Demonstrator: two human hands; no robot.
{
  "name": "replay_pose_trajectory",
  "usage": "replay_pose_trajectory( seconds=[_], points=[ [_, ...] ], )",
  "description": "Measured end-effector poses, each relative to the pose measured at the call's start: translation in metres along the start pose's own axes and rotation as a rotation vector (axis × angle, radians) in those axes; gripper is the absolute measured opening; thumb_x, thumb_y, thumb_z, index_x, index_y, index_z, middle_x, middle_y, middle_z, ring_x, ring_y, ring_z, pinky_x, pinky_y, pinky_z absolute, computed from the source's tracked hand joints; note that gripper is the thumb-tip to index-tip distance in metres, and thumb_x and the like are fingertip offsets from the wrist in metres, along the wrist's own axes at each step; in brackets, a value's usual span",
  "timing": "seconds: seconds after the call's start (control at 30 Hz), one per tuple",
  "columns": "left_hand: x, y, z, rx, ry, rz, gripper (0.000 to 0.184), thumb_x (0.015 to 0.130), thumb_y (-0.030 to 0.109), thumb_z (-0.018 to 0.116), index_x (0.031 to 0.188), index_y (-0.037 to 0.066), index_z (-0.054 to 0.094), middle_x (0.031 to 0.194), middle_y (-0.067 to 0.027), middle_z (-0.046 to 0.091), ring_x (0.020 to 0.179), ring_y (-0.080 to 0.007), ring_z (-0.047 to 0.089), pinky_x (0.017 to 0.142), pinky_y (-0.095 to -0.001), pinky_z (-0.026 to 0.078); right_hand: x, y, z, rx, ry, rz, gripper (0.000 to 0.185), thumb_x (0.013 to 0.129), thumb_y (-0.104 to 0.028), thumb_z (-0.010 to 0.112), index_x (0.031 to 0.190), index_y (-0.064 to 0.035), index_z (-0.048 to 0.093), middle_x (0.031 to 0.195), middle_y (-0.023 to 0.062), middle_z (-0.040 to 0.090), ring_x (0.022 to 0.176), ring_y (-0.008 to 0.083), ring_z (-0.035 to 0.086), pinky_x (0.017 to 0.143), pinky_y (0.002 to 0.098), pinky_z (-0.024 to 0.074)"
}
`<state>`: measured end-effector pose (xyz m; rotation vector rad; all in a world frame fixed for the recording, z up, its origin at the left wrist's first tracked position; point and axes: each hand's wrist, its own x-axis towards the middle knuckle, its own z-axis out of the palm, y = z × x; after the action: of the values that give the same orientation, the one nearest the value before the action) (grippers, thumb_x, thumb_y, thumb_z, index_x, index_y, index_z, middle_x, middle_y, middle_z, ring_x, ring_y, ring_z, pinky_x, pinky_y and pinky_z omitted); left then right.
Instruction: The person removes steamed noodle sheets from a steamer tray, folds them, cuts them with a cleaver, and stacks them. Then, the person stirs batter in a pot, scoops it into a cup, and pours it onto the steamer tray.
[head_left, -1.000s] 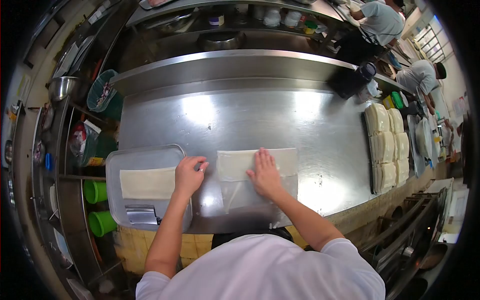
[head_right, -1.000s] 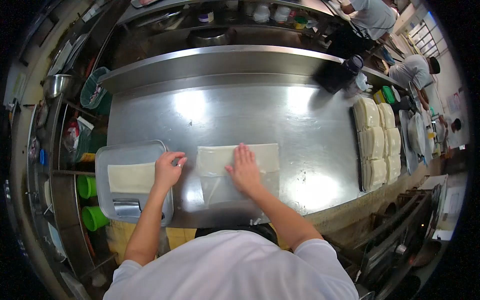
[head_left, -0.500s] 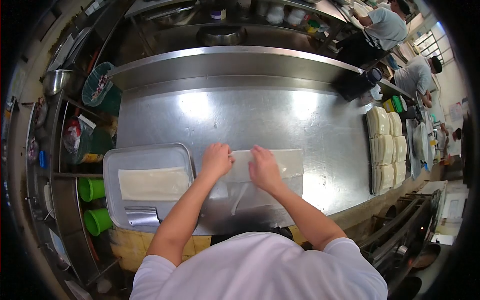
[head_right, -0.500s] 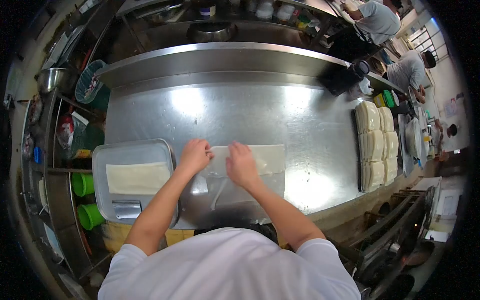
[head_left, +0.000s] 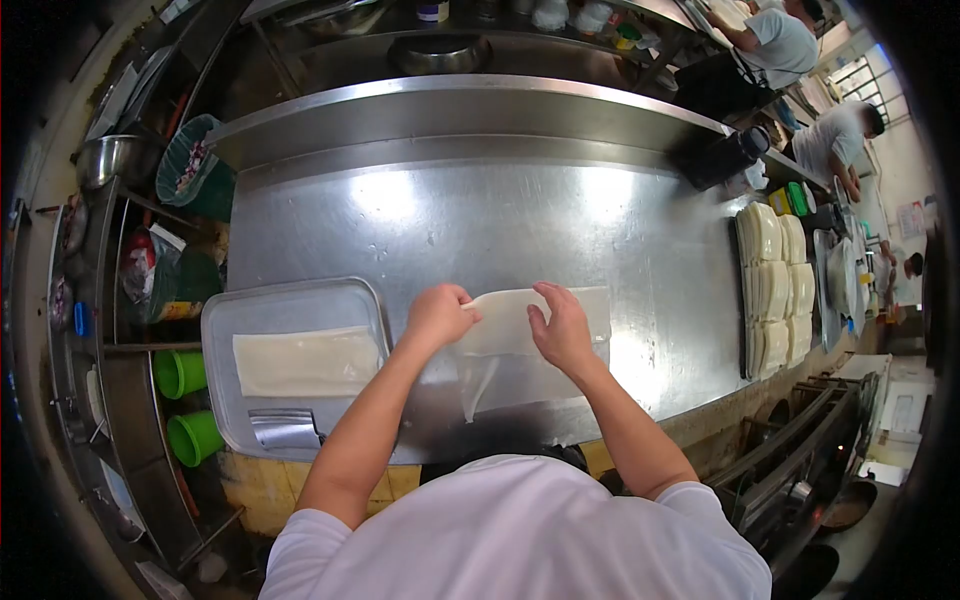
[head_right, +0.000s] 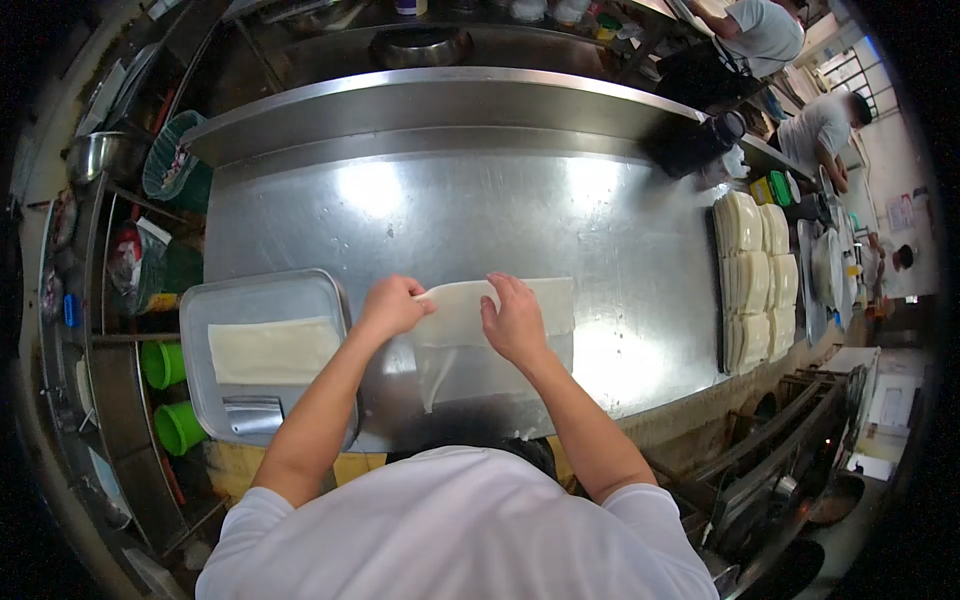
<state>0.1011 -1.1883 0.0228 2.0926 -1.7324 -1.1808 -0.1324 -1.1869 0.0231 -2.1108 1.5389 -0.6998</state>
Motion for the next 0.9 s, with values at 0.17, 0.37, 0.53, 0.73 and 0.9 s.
replay_pose_trajectory(
  seconds=[0.17, 0.37, 0.53, 0.73, 0.9],
  points=[
    [-0.029, 0.04, -0.025, -0.067, 0.045, 0.079, 0.023, 0.079, 0.028, 0.083, 0.09, 0.008, 0.079, 0.08, -0.0143, 0.074, 0.077, -0.0312, 0.071, 0.073, -0.0431, 0.055, 0.02, -0.016, -0.023, 0.142, -0.176, 0.229, 0.033, 0.088, -0.01, 0.069, 0.12, 0.0013, 0.067, 0.117, 0.0224, 0.069, 0.109, 0.0394, 0.066, 0.094, 0.046, 0.0525],
    [-0.018, 0.026, -0.01, -0.044, 0.116, 0.103, 0.023, 0.08, 0.027, 0.083, 0.093, 0.008, 0.078, 0.076, -0.0127, 0.071, 0.072, -0.0305, 0.069, 0.069, -0.0423, 0.053, 0.067, -0.015, 0.0, 0.153, -0.391, -0.029, 0.043, 0.083, -0.005, 0.063, 0.124, 0.0018, 0.066, 0.118, 0.0201, 0.071, 0.093, 0.0335, 0.07, 0.083, 0.0417, 0.0555],
    [-0.004, 0.011, -0.002, -0.096, 0.115, 0.048, 0.024, 0.08, 0.026, 0.082, 0.096, 0.009, 0.077, 0.078, -0.0114, 0.071, 0.075, -0.0302, 0.068, 0.071, -0.0419, 0.053, 0.107, -0.022, 0.031, -0.016, -0.937, -0.021, 0.038, 0.074, -0.006, 0.059, 0.109, 0.0004, 0.073, 0.101, 0.0206, 0.073, 0.088, 0.0333, 0.069, 0.076, 0.0447, 0.0534],
    [0.012, -0.006, -0.005, -0.137, 0.013, -0.042, 0.026, 0.083, 0.028, 0.081, 0.097, 0.008, 0.075, 0.086, -0.0124, 0.074, 0.081, -0.0279, 0.071, 0.076, -0.0403, 0.054, 0.123, 0.005, 0.01, -0.329, -1.233, 0.155, 0.033, 0.069, -0.003, 0.058, 0.097, -0.0039, 0.076, 0.088, 0.019, 0.074, 0.082, 0.0326, 0.068, 0.067, 0.0451, 0.0515],
    [0.029, -0.018, 0.005, -0.209, -0.054, -0.011, 0.032, 0.086, 0.027, 0.08, 0.104, 0.001, 0.074, 0.093, -0.0147, 0.075, 0.087, -0.0246, 0.071, 0.079, -0.038, 0.055, 0.104, 0.049, -0.044, -0.644, -1.137, 0.041, 0.031, 0.075, -0.008, 0.068, 0.104, -0.0125, 0.078, 0.095, 0.0157, 0.075, 0.091, 0.0311, 0.071, 0.076, 0.0441, 0.0551]
  ],
)
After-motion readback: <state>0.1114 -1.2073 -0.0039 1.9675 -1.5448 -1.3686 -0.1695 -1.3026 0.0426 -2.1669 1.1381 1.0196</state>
